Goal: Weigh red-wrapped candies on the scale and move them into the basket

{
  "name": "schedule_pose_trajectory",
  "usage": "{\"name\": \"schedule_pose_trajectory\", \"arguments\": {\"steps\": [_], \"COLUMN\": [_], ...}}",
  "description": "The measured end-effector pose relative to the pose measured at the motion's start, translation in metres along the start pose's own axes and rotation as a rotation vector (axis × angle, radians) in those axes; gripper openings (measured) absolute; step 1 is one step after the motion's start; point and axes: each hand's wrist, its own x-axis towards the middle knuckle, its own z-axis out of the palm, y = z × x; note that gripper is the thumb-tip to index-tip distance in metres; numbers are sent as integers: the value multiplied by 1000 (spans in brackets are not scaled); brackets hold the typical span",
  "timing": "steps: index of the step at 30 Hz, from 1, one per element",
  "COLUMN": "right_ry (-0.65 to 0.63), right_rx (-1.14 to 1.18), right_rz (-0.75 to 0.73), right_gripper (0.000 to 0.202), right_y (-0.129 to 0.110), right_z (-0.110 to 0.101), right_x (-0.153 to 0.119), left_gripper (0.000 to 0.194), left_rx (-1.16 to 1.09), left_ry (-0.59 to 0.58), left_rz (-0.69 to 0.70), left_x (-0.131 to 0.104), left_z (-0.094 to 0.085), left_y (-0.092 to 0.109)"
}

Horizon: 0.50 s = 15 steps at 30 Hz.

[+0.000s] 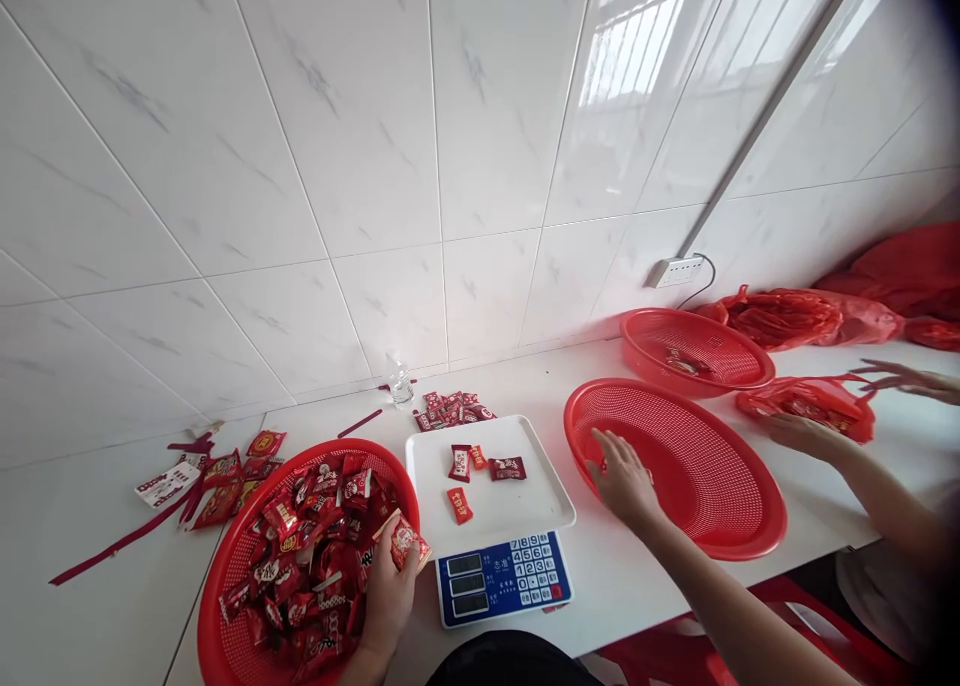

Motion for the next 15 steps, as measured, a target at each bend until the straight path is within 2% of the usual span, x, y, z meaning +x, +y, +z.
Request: {"name": "schedule_pose_trajectory", "arguments": {"steps": [4, 7, 10, 12, 15], "right_ry": [-201, -349, -474, -503, -472], "right_rx": [-18, -17, -28, -22, 30], "right_rz": [-271, -353, -372, -382, -412], "right_gripper": [45, 47, 50, 49, 42], "right_y": [-39, -70, -87, -92, -91], "right_z": [31, 49, 57, 57, 55], "right_x": [-11, -16, -19, -20, -22], "left_gripper": [48, 47, 47, 48, 47], "left_rx": [15, 6, -4, -13, -16], "left_ry": [7, 39, 42, 35, 44], "left_rz": [0, 9, -4, -27, -29], "left_x": [1, 0, -1, -1, -1], "left_z": [0, 1, 2, 3, 3], "left_y": [1, 1, 1, 1, 0]}}
